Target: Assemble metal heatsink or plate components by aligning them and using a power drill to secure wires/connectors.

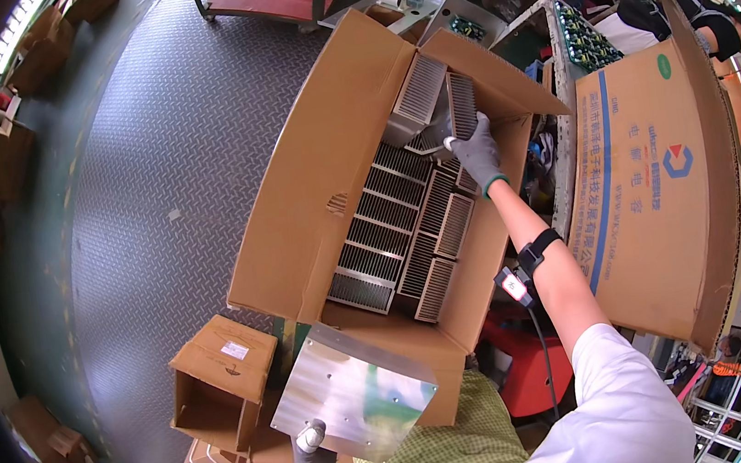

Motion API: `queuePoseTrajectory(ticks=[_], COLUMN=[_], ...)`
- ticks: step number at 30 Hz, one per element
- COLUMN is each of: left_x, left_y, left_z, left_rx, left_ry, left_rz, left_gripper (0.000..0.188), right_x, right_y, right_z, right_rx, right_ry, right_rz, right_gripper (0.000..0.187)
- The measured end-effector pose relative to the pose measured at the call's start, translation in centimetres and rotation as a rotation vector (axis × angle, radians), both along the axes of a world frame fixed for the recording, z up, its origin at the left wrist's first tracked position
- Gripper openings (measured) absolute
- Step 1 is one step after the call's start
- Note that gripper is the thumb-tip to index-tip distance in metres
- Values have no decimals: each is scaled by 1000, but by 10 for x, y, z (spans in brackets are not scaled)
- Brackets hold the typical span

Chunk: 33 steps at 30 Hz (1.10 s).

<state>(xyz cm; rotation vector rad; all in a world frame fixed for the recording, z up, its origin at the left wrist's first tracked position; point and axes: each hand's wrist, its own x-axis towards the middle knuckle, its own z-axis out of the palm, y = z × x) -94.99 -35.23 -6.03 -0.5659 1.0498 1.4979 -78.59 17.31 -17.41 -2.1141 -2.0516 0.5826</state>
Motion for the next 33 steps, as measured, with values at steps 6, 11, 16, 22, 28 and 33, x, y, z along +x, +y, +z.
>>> queuePoseTrajectory(ticks=[6,11,16,22,28,33], left_x=[0,3,6,-9,-21,-12], left_y=[-42,-35,-29,-44,-19,10], left_z=[-27,-18,-4,-7,25,54], left_rx=[-131,-136,-134,-141,-45,-3], left_ry=[44,55,122,151,353,477], left_rz=[-117,-91,-22,-110,-183,-447], left_gripper=[67,72,72,64,50,53], right_x=[-1,-19,3,68,132,187], right_y=[13,27,26,-72,-231,-291], right_z=[7,10,-3,37,166,253], right_rx=[-147,-32,-111,-172,-83,-178], right_ry=[-90,-266,-138,187,535,495], right_rz=[-74,-25,-108,-4,331,349], right_gripper=[99,102,83,66,82,89])
